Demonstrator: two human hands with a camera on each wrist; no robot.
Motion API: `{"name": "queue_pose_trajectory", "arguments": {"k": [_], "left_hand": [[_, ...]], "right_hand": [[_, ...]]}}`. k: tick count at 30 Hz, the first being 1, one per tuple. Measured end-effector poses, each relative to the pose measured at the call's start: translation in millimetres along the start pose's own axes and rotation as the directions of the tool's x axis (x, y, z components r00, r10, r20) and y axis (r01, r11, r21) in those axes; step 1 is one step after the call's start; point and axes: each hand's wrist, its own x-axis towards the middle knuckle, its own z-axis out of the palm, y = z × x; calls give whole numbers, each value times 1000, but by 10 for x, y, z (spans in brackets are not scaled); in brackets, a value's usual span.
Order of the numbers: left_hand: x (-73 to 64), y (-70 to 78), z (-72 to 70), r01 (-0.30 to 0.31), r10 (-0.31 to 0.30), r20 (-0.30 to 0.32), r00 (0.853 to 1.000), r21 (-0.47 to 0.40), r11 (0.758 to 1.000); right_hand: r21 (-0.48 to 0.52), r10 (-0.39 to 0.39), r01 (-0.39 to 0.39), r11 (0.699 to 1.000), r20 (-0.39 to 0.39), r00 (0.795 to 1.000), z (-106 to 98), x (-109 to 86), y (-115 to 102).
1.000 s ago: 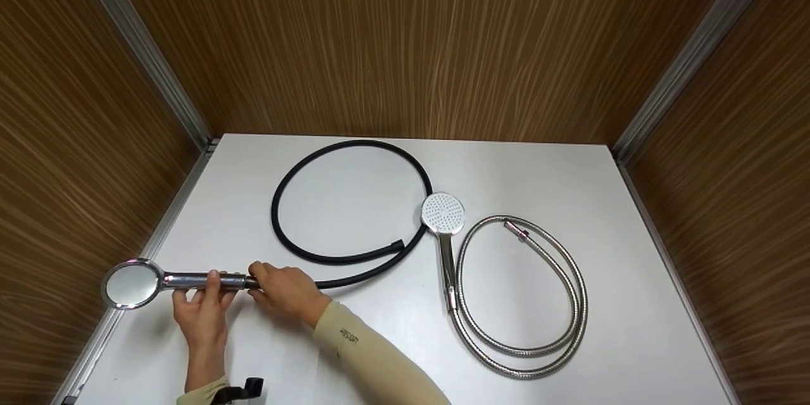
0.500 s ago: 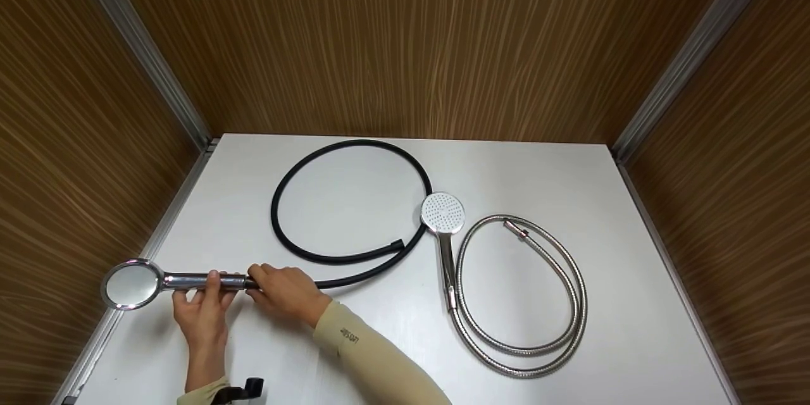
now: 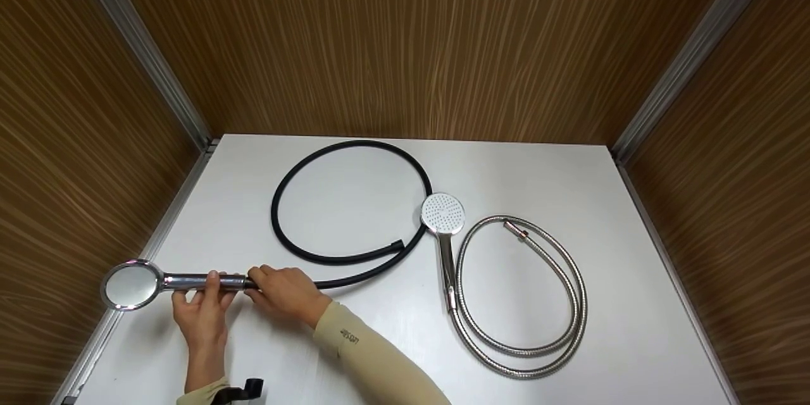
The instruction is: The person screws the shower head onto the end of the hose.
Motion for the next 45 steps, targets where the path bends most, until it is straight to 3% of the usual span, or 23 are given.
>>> {"name": "queue_pose_trajectory", "arguments": {"k": [5,14,28,35,45], "left_hand": [[-1,-1,-2,0,0,-4,1000,3,1000],[-8,3,6,2,-2,-15,1000,-2,1000],[-17,-6,17,1,-1,-19,1000,-22,1000],[-25,2,12,-4,4,-10,1000,28,1000],[-16,2,23,5,-6,-13,1000,-31,999]], "right_hand": [[-23,-6,6,1000,1,1000,5,-6,-7],[19,28,-28,999,-2,1000,1,-19,-7],[13,-1,1,1000,-10,1000,-13,-22,2],[-19,-23,23,1000,-8,1000,0,-28,8],[-17,-27,27,999,-13,1000,-15,-25,19]]}}
